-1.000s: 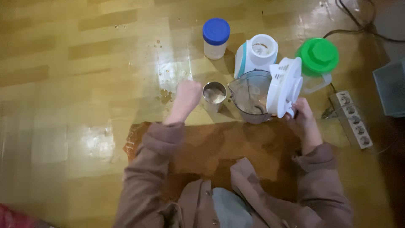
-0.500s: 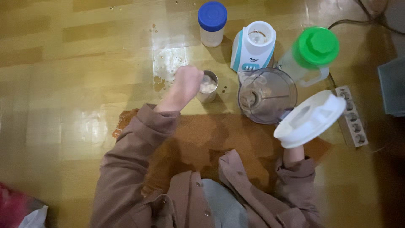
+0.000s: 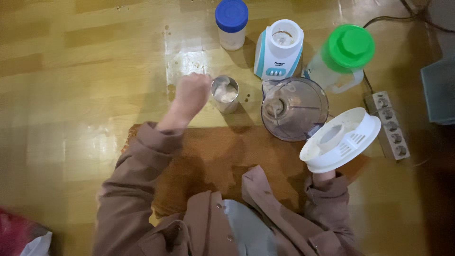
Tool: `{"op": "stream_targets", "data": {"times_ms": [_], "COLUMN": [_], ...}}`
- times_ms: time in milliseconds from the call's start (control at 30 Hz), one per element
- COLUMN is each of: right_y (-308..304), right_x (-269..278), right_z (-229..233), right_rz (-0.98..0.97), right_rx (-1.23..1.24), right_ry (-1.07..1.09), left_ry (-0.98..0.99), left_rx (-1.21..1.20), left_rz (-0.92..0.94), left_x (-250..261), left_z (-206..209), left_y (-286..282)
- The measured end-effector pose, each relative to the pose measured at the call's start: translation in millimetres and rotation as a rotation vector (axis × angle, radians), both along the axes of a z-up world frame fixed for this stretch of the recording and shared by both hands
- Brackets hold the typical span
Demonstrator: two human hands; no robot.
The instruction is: The person scoops a white powder from a metal cup into a blender jar using a spoon, then places the jar on the blender base. The person repeatedly pours the powder back and forth between the jar and cup while seated on the floor.
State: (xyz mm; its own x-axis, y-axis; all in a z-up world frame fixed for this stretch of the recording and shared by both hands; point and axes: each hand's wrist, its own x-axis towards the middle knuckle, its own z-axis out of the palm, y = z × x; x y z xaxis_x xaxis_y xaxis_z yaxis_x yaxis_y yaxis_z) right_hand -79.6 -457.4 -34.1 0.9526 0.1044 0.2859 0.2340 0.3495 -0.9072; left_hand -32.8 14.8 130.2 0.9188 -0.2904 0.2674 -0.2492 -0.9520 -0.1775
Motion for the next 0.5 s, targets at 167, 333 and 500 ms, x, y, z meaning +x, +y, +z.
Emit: {"op": "stream_targets", "data": {"times_ms": [167, 333, 500], "right_y": [2, 3, -5], "right_x": [8, 26, 81], "right_z": [4, 16, 60], "right_rz": [0.02, 0.086, 0.262], "right_rx": [-0.011, -0.044, -0.177], "right_ry": [-0.019, -0.062, -0.184], "left_ry": [-0.17, -0.281, -0.204], "left_rx": [-0.414, -0.546, -0.2], "left_rz": [0.036, -0.248, -0.653], "left_x": [-31, -52, -41], "left_z": [66, 114, 121], "left_y": [0, -8, -23]}}
